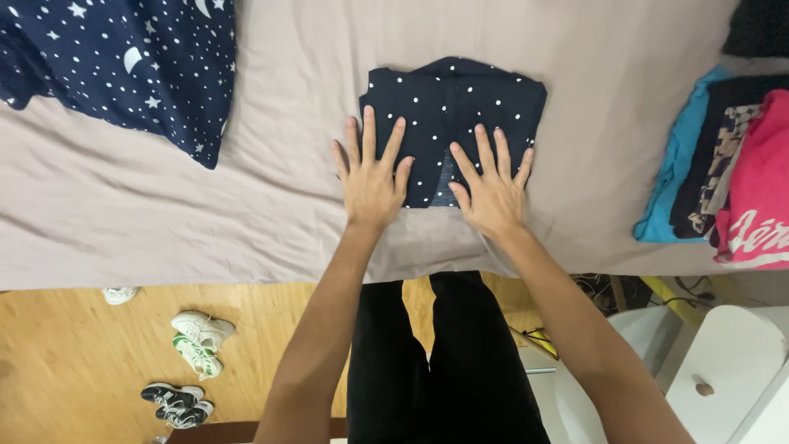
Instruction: The person folds several items of clothing on a bed, including a dark blue shirt with white polka dots, a dark blue shirt with a red graphic, a light pink shirt, and a white shirt. The person smooths each item, folds the sides and bottom, and stacks them on the bed.
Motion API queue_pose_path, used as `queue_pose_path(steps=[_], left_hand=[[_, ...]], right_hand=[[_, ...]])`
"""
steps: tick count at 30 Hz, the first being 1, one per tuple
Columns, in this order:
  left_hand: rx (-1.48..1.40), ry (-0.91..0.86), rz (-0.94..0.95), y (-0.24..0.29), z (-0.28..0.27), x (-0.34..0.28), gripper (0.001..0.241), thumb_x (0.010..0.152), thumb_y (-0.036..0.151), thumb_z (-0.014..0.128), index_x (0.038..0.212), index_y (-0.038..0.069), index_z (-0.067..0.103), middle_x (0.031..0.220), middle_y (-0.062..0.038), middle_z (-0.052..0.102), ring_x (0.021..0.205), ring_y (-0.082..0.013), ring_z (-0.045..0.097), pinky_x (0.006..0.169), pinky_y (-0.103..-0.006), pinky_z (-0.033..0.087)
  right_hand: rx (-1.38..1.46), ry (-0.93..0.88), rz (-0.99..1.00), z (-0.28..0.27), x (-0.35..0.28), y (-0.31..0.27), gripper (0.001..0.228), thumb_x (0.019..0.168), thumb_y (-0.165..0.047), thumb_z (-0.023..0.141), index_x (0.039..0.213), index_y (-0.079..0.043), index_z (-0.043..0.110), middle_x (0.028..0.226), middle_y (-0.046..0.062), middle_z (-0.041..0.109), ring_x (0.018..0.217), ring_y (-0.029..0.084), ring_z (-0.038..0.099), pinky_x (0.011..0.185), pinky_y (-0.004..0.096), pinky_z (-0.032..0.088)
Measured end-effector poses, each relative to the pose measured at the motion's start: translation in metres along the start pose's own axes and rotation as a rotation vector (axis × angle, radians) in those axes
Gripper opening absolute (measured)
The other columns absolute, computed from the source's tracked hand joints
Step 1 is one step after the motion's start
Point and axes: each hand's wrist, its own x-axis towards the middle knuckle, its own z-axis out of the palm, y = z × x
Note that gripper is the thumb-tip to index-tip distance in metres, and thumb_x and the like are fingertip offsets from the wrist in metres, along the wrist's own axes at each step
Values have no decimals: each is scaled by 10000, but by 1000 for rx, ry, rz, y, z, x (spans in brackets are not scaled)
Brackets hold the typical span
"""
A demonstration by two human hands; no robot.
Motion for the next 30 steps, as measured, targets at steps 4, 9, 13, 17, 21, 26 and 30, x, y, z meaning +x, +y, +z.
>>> queue_pose_path(steps=[4,9,13,17,21,26,30], left_hand=[[-57,44,-20,7,-4,-7,619,1015,378,629,1575,204,434,1673,-187,255,1517,-460,270,1194,-651,204],[-459,193,-380,15,-18,-19,767,892,190,728,1542,31,353,1440,-272,498,1312,-458,496,1137,-494,391],[-750,215,-454,6,-3,-32,802,877,147,726,1539,-2,297,1401,-280,523,1277,-390,567,1079,-449,462],[-1431,134,-618,-6,-10,-51,774,924,195,671,1579,68,279,1325,-219,610,1140,-280,615,966,-426,509],[-1668,45,-766,-13,-29,-92,719,988,422,540,1595,162,256,1411,-40,533,1209,-232,597,1024,-407,477],[-1600,-253,-736,-34,-7,-149,804,959,572,542,1568,78,363,1432,-183,576,1247,-284,590,1062,-449,456],[-1934,-660,-699,-9,-67,-180,1061,830,810,522,1604,113,316,1561,-147,446,1378,-276,491,1125,-440,395]], right_hand=[[70,23,60,-12,5,-24,737,944,-444,676,1608,-234,434,1717,199,186,1573,446,116,1122,818,60],[49,-77,-41,0,5,-51,933,702,-307,781,1563,-279,422,1645,306,145,1518,523,62,1054,860,35],[-28,-36,-5,8,13,-59,976,711,-164,774,1606,-282,401,1641,331,147,1514,546,73,1048,869,43],[44,4,105,-9,31,-70,984,725,-25,721,1615,-269,380,1638,274,259,1520,493,199,1096,825,105],[616,188,149,-29,28,-66,998,674,105,516,1622,-201,461,1568,298,427,1474,448,378,1220,519,311],[1702,197,398,-47,17,-70,426,1011,-84,490,1423,-7,570,1326,122,656,1255,303,581,1121,417,434],[2201,24,660,-36,-15,-58,381,910,-162,511,1216,58,571,1175,162,691,1144,335,652,1077,493,496]])
